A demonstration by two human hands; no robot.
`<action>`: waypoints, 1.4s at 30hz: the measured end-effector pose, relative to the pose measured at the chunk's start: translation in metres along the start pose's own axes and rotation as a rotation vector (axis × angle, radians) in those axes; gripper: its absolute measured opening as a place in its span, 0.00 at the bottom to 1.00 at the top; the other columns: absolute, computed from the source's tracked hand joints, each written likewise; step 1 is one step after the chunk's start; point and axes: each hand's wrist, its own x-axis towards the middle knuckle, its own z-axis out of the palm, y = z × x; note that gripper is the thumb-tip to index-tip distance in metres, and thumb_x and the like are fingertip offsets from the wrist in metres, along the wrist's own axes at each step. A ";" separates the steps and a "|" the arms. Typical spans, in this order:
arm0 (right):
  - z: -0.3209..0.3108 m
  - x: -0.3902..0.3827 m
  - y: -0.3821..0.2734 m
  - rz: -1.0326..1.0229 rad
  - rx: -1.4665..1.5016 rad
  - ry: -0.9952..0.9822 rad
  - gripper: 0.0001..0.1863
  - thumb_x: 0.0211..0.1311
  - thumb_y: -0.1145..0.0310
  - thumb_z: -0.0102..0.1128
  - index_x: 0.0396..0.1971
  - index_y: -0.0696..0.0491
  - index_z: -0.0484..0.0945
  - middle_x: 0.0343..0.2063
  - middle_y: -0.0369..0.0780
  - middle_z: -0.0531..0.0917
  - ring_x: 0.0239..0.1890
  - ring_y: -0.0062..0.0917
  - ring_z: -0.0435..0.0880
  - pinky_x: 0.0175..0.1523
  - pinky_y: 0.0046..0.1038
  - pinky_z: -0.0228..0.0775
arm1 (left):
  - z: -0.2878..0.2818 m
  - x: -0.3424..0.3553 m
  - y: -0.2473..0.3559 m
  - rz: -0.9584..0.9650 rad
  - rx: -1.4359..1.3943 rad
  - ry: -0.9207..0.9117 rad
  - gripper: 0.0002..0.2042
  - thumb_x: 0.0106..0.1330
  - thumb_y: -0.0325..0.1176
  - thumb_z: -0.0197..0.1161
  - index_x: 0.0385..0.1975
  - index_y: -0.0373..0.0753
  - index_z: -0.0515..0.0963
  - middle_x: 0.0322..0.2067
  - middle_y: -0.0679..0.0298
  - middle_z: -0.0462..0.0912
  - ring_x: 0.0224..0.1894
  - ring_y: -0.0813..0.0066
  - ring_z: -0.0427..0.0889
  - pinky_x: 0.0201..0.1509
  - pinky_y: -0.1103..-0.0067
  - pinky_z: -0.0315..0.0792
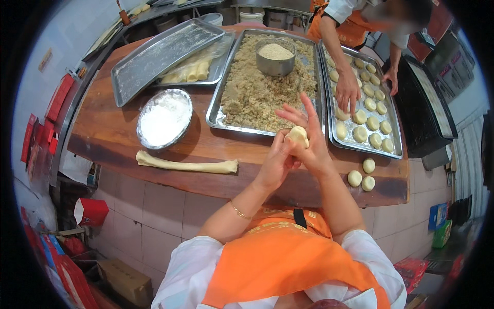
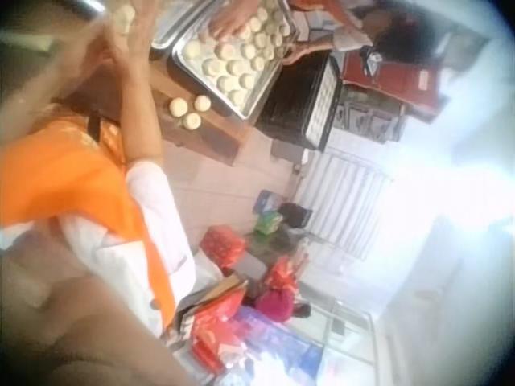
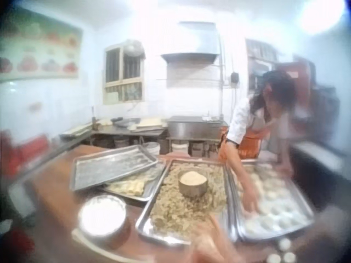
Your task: The person portions out dough, flattens it by hand, adds filling from a tray, and shapes the pieces into round balls before placing them onto a baking tray.
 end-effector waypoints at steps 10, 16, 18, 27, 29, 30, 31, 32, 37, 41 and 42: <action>-0.024 -0.011 0.002 0.011 -0.095 -0.232 0.19 0.72 0.53 0.56 0.39 0.53 0.85 0.46 0.40 0.89 0.65 0.37 0.77 0.76 0.48 0.48 | 0.034 -0.008 0.011 0.016 0.052 0.148 0.29 0.75 0.63 0.47 0.55 0.40 0.69 0.35 0.72 0.74 0.28 0.89 0.68 0.26 0.89 0.61; -0.002 -0.013 -0.019 0.026 0.097 -0.050 0.29 0.71 0.43 0.52 0.49 0.55 0.85 0.59 0.44 0.81 0.74 0.39 0.64 0.78 0.49 0.41 | 0.002 -0.019 0.016 -0.046 0.230 -0.106 0.32 0.76 0.64 0.44 0.63 0.42 0.65 0.49 0.68 0.77 0.42 0.83 0.76 0.38 0.86 0.69; -0.012 -0.013 -0.013 -0.002 0.013 -0.199 0.30 0.72 0.41 0.48 0.49 0.53 0.85 0.60 0.45 0.81 0.74 0.40 0.64 0.79 0.49 0.39 | -0.002 -0.018 0.019 -0.079 0.268 -0.137 0.31 0.75 0.64 0.45 0.62 0.41 0.66 0.47 0.68 0.76 0.39 0.84 0.75 0.36 0.86 0.67; -0.018 -0.020 -0.003 0.073 0.101 -0.090 0.34 0.75 0.38 0.40 0.40 0.52 0.88 0.49 0.42 0.88 0.70 0.40 0.70 0.78 0.48 0.41 | 0.025 -0.025 0.006 0.069 0.230 0.019 0.37 0.72 0.68 0.47 0.63 0.39 0.65 0.38 0.68 0.77 0.32 0.85 0.72 0.29 0.87 0.63; 0.000 -0.024 -0.009 0.035 0.147 0.054 0.35 0.75 0.37 0.40 0.41 0.53 0.88 0.49 0.44 0.87 0.71 0.42 0.69 0.78 0.48 0.40 | 0.012 -0.027 0.014 -0.009 0.270 -0.083 0.39 0.71 0.69 0.47 0.66 0.39 0.63 0.39 0.68 0.77 0.32 0.85 0.73 0.28 0.87 0.62; 0.003 -0.025 -0.011 0.015 0.146 0.085 0.36 0.75 0.37 0.39 0.42 0.53 0.88 0.50 0.45 0.87 0.71 0.42 0.68 0.78 0.48 0.40 | 0.006 -0.025 0.018 -0.069 0.287 -0.164 0.40 0.71 0.69 0.47 0.67 0.39 0.62 0.39 0.68 0.77 0.31 0.85 0.73 0.28 0.87 0.61; -0.001 -0.023 -0.013 -0.006 0.102 0.026 0.36 0.75 0.37 0.39 0.43 0.53 0.88 0.51 0.46 0.86 0.72 0.43 0.67 0.79 0.48 0.39 | 0.004 -0.023 0.019 -0.072 0.281 -0.186 0.36 0.72 0.67 0.48 0.65 0.39 0.63 0.36 0.69 0.76 0.29 0.85 0.71 0.27 0.87 0.61; -0.006 -0.021 -0.012 0.001 0.083 -0.059 0.36 0.75 0.36 0.38 0.44 0.52 0.88 0.53 0.47 0.85 0.72 0.43 0.66 0.79 0.49 0.39 | 0.002 -0.021 0.019 -0.075 0.275 -0.208 0.33 0.74 0.64 0.48 0.63 0.39 0.64 0.34 0.70 0.74 0.27 0.85 0.68 0.27 0.86 0.60; -0.040 -0.019 0.005 0.126 0.095 -0.373 0.37 0.75 0.35 0.36 0.47 0.50 0.88 0.60 0.49 0.80 0.74 0.43 0.62 0.79 0.49 0.36 | 0.020 -0.021 0.007 0.055 0.278 -0.054 0.32 0.74 0.65 0.47 0.58 0.39 0.68 0.31 0.71 0.74 0.26 0.87 0.67 0.27 0.88 0.59; -0.029 -0.020 0.002 0.064 0.073 -0.222 0.38 0.75 0.36 0.35 0.46 0.51 0.88 0.59 0.47 0.81 0.74 0.42 0.62 0.78 0.49 0.38 | 0.031 -0.027 0.005 0.084 0.306 0.044 0.36 0.71 0.68 0.48 0.61 0.38 0.68 0.38 0.70 0.75 0.29 0.87 0.69 0.28 0.88 0.60; -0.017 -0.021 -0.003 0.063 0.154 -0.110 0.38 0.75 0.36 0.35 0.45 0.51 0.89 0.59 0.46 0.81 0.74 0.42 0.62 0.78 0.49 0.39 | 0.017 -0.026 0.008 0.016 0.239 -0.071 0.35 0.71 0.64 0.51 0.62 0.38 0.66 0.40 0.70 0.75 0.30 0.87 0.69 0.29 0.89 0.61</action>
